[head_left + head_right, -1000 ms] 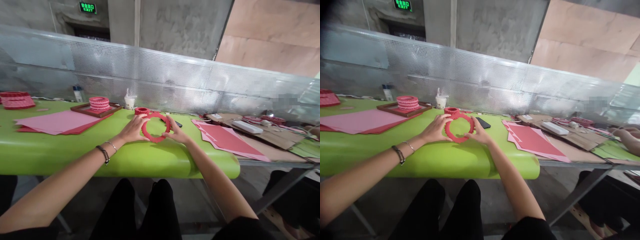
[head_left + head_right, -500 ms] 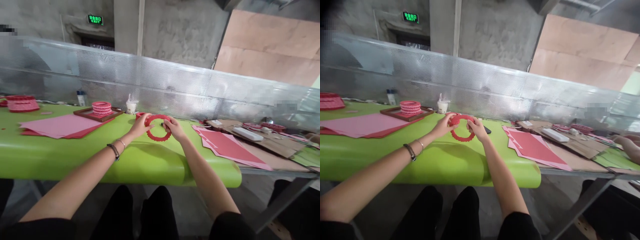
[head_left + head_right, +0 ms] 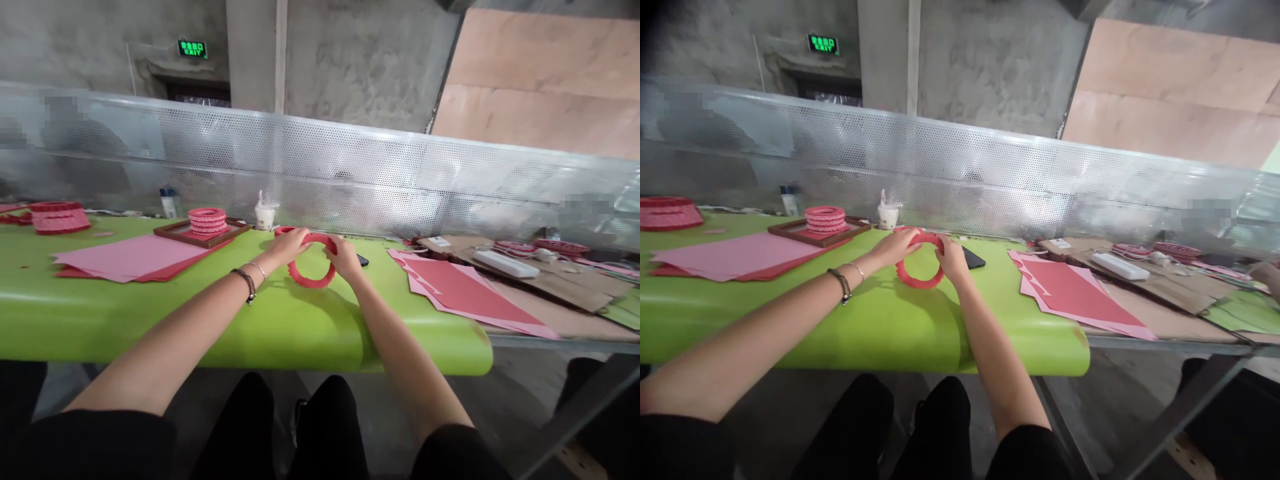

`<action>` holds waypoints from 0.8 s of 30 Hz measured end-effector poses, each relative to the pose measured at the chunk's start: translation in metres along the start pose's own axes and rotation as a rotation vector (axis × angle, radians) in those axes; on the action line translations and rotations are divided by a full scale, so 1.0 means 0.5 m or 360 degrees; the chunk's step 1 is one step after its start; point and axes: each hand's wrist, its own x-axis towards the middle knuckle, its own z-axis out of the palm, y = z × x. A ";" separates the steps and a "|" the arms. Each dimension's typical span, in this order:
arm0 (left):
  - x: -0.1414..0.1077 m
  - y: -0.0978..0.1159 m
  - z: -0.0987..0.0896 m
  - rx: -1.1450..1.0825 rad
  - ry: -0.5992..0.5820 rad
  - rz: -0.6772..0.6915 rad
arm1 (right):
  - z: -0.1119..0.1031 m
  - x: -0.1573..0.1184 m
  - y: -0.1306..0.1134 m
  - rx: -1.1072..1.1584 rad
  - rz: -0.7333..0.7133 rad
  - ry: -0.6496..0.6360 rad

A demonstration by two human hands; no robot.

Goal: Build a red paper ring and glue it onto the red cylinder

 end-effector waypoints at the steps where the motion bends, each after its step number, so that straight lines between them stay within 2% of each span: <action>1: 0.005 0.001 0.000 0.0034 -0.0036 0.0029 | 0.001 -0.004 0.003 -0.0042 0.0043 -0.0002; 5: 0.015 0.004 0.002 0.0116 -0.0115 0.0100 | 0.005 -0.014 0.011 -0.0221 0.0248 -0.0010; 8: 0.014 0.008 0.003 0.0134 -0.0121 0.0111 | 0.007 -0.017 0.010 -0.0294 0.0293 -0.0048; 16: 0.014 0.008 0.003 0.0100 -0.0154 0.0164 | -0.002 -0.020 0.002 -0.0382 0.0156 -0.0180; 24: 0.017 0.001 -0.015 0.0089 -0.0253 0.0253 | -0.005 -0.023 -0.001 -0.0428 0.0025 -0.0172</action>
